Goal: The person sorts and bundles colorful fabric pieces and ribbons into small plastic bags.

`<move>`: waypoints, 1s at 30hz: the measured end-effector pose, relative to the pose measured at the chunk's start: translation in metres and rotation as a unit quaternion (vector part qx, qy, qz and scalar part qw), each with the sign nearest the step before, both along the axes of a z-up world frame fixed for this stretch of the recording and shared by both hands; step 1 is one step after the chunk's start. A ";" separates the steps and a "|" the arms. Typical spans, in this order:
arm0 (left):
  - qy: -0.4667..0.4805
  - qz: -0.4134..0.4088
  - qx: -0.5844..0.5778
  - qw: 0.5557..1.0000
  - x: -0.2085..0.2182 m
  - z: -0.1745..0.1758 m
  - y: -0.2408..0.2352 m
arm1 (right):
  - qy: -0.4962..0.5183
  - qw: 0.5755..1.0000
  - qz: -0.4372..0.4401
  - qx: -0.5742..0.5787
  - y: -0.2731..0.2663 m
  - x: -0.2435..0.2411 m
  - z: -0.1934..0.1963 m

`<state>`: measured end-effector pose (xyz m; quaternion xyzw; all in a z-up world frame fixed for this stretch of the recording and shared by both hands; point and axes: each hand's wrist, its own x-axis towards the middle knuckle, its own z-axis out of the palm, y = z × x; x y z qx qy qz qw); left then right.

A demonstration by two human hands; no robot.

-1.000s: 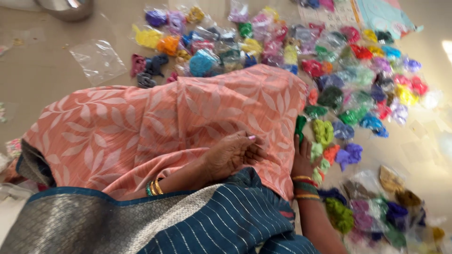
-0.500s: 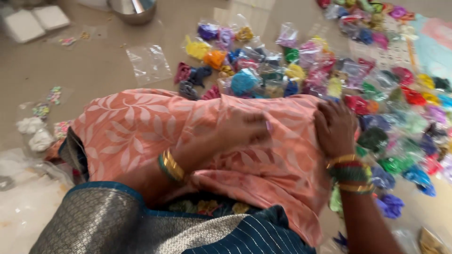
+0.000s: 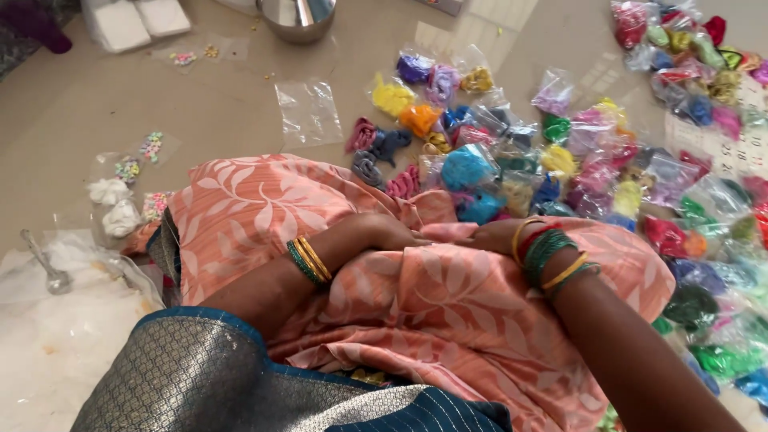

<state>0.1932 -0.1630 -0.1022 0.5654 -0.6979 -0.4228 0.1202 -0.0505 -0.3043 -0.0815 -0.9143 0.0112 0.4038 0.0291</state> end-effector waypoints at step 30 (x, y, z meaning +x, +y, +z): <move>-0.190 0.267 -0.174 0.929 0.022 -0.053 -0.057 | -0.141 0.983 -0.025 0.118 0.010 0.045 -0.093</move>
